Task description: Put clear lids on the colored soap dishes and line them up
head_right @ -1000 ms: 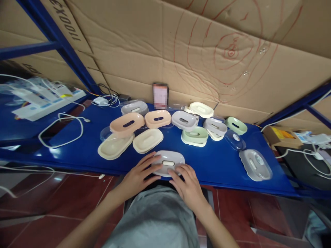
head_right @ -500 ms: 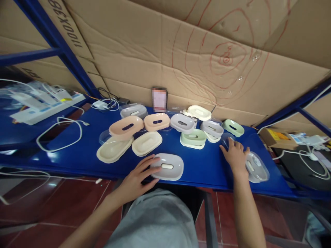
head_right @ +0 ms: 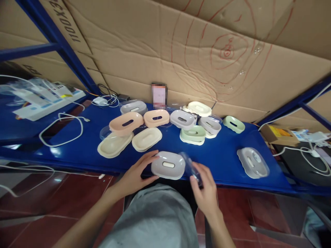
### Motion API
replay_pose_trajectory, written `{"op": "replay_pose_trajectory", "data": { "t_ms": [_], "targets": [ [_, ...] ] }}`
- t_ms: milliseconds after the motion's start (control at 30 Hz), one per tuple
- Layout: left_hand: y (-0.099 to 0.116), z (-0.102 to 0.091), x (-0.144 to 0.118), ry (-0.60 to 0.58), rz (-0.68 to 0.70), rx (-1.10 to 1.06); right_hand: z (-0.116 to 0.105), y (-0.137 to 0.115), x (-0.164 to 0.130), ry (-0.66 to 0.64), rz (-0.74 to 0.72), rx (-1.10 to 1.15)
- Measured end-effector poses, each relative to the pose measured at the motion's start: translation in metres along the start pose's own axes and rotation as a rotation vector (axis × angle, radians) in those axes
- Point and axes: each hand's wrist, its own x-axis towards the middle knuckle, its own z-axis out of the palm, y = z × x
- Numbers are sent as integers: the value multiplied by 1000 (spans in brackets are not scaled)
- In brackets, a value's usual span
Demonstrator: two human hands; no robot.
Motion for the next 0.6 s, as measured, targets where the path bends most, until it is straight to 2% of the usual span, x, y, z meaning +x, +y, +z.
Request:
{"op": "replay_pose_trajectory", "data": {
  "t_ms": [100,200,333,600],
  "targets": [
    [-2,1,1,-7,-2,-18,21,-16,7,-126,-269,-6],
    [-4,0,1,-1,12,-35,29,-18,22,-247,-434,-56],
    [-7,-1,1,-6,16,-58,29,-16,34,-306,-528,-77],
    [-11,0,1,-22,2,-91,37,-10,27,-259,-596,-192]
  ]
}}
